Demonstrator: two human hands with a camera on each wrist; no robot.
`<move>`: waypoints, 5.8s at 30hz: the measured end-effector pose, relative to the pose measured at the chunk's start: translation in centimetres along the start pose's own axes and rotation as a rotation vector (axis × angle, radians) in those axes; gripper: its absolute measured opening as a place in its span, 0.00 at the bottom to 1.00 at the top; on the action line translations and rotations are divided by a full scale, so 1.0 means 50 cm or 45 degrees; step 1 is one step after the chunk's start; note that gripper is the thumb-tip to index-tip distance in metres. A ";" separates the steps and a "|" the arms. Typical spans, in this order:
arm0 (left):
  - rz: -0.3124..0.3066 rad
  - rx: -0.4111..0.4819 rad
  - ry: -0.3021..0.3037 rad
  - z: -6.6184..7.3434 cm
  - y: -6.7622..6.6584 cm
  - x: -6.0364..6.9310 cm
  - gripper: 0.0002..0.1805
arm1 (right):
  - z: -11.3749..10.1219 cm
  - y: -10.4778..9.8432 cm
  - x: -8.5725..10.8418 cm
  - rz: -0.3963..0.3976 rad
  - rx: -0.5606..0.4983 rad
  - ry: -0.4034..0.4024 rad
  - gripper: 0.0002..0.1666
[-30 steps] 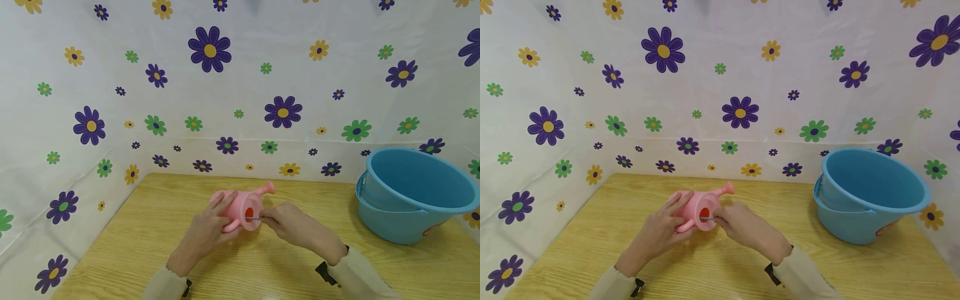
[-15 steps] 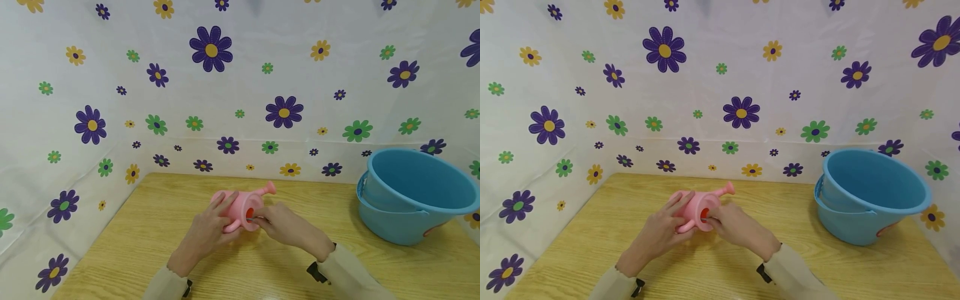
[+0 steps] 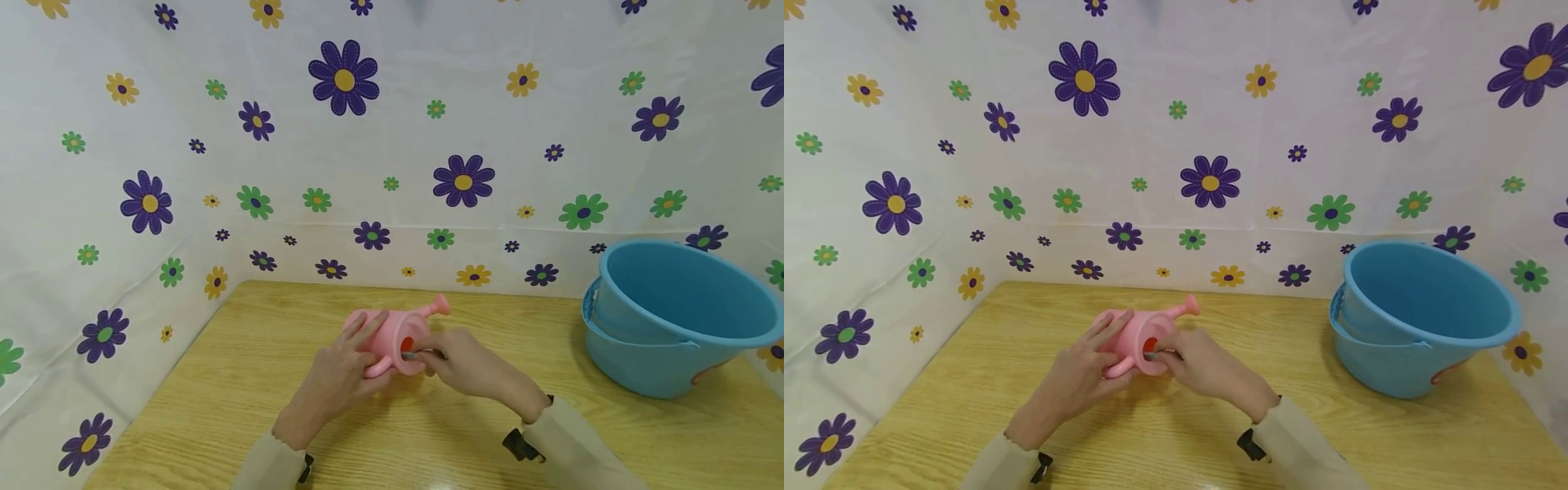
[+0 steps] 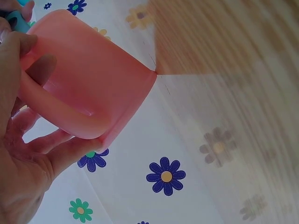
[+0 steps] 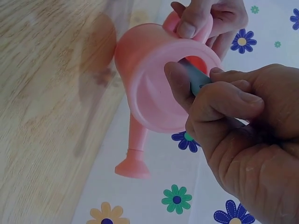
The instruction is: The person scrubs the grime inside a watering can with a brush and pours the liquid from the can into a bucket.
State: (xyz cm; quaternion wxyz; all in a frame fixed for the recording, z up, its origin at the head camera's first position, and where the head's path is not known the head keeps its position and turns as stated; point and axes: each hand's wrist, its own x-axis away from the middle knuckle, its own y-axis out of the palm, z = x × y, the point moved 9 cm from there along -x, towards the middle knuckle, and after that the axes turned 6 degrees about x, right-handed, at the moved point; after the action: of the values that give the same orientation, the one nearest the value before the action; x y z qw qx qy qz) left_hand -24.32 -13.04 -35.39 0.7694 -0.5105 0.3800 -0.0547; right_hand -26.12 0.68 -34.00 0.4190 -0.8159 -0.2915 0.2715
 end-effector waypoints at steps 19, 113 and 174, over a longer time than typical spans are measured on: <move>0.010 -0.011 0.000 -0.005 -0.001 0.004 0.24 | 0.016 -0.018 0.030 -0.052 -0.084 0.091 0.11; 0.029 0.036 -0.037 -0.019 -0.008 -0.003 0.24 | 0.014 -0.032 0.045 0.139 -0.186 0.350 0.05; 0.034 0.147 -0.097 -0.048 -0.017 0.008 0.24 | 0.031 -0.092 0.092 0.109 -0.189 0.429 0.07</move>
State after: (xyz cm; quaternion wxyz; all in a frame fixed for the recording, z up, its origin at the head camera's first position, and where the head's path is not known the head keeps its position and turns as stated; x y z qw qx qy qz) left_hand -25.31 -15.43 -35.33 0.8121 -0.4619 0.3536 -0.0468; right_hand -25.19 6.92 -31.82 0.3886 -0.8902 -0.2016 0.1262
